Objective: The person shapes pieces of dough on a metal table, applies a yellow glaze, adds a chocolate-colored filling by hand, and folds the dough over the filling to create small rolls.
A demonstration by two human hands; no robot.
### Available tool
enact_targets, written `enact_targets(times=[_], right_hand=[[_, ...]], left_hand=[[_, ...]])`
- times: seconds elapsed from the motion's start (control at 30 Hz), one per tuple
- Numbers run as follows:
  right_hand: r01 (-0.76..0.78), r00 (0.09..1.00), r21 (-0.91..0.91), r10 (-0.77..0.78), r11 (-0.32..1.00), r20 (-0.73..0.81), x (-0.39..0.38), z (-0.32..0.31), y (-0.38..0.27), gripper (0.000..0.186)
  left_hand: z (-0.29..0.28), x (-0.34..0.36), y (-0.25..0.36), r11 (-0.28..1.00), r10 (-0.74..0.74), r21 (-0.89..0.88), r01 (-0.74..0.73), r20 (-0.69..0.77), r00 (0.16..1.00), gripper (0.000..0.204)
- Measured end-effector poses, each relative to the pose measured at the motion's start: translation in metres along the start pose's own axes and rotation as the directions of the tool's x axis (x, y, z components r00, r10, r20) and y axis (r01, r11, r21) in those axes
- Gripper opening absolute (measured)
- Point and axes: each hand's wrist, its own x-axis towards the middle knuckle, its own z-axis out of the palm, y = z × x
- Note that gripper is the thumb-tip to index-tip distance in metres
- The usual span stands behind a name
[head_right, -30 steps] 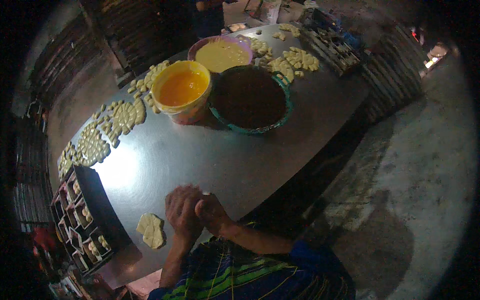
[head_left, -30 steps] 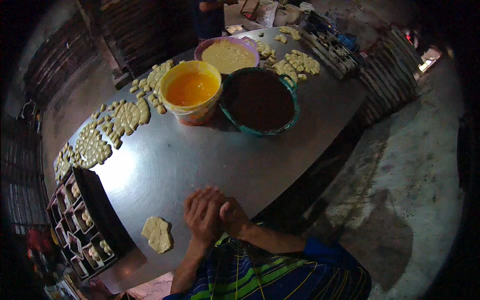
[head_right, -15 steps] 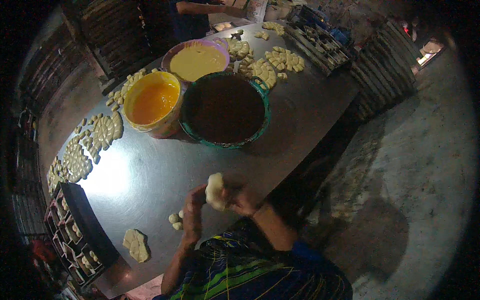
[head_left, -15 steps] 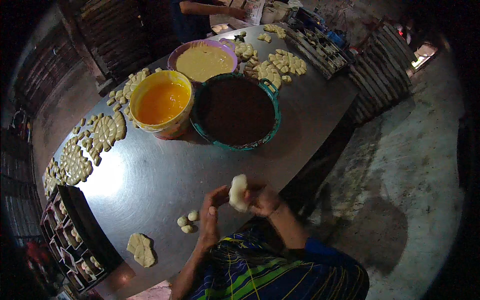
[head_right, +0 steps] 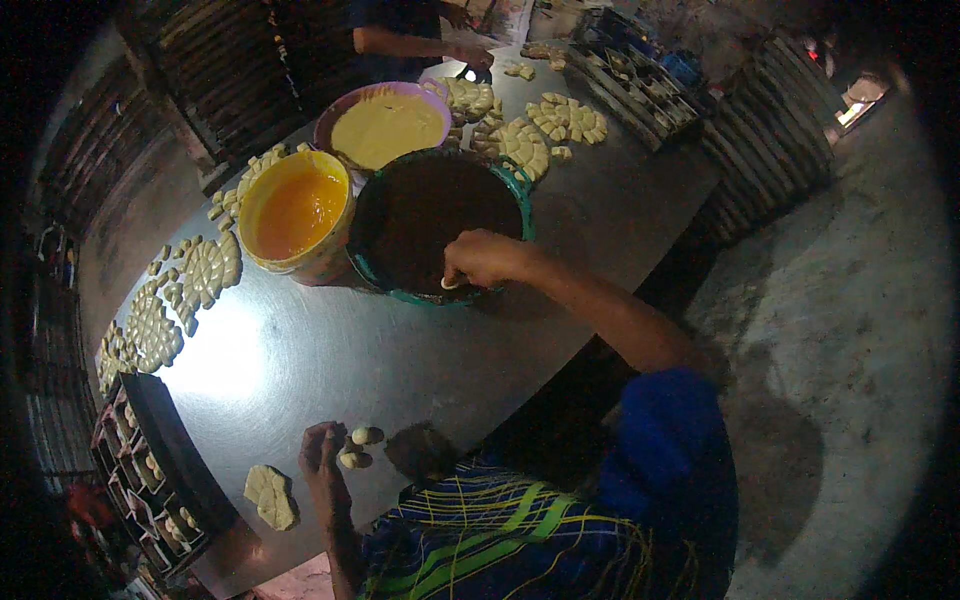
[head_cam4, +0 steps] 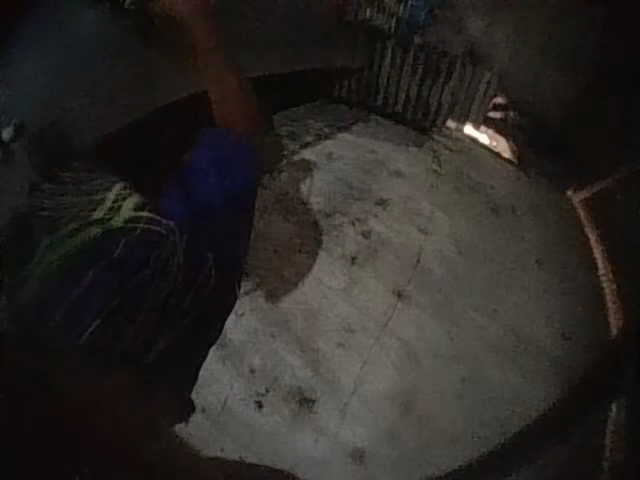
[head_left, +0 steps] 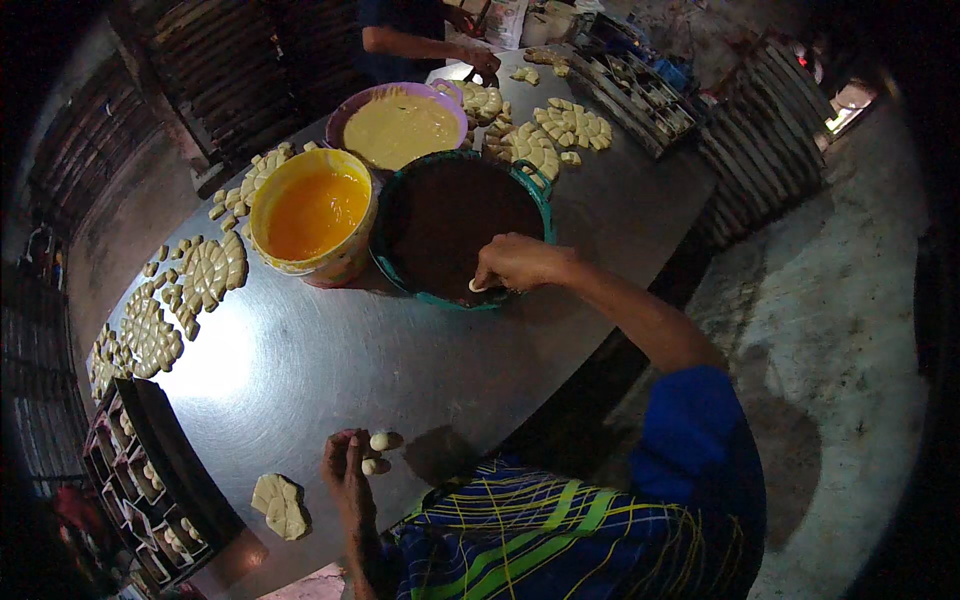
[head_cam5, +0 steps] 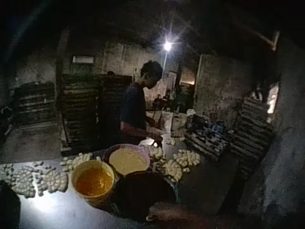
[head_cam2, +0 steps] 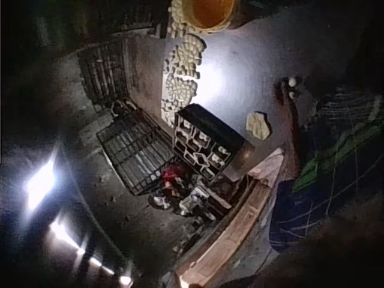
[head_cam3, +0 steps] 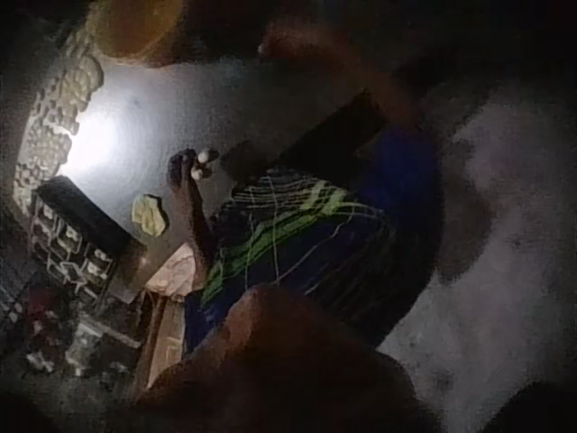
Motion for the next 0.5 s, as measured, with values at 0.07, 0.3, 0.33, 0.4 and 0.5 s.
enact_targets(times=[0.07,0.3,0.33,0.4,0.5], right_hand=[[-0.029,0.997,-0.024,0.031,0.999,0.065,0.006,-0.005,-0.01,0.021],[-0.025,0.988,0.044,0.018,0.999,0.153,0.004,-0.014,-0.014,0.025],[0.013,0.994,0.072,-0.02,0.997,0.106,0.002,-0.009,-0.008,0.025],[0.041,0.998,0.103,-0.046,0.994,0.053,-0.004,-0.006,-0.006,0.029],[0.066,0.997,0.124,-0.069,0.99,0.018,-0.015,-0.004,-0.008,0.032]], left_hand=[[-0.001,-0.003,-0.001,1.0,-0.005,-0.016,0.005,-0.002,1.0,0.02],[-0.007,-0.005,-0.019,0.999,-0.043,-0.016,0.043,-0.012,0.999,0.018],[-0.008,-0.003,-0.021,1.0,-0.024,0.011,0.024,-0.001,1.0,0.017],[-0.006,-0.004,-0.018,0.994,-0.089,-0.061,0.089,0.011,0.996,0.017],[-0.008,-0.002,-0.026,0.992,-0.088,-0.087,0.089,0.009,0.996,0.017]])
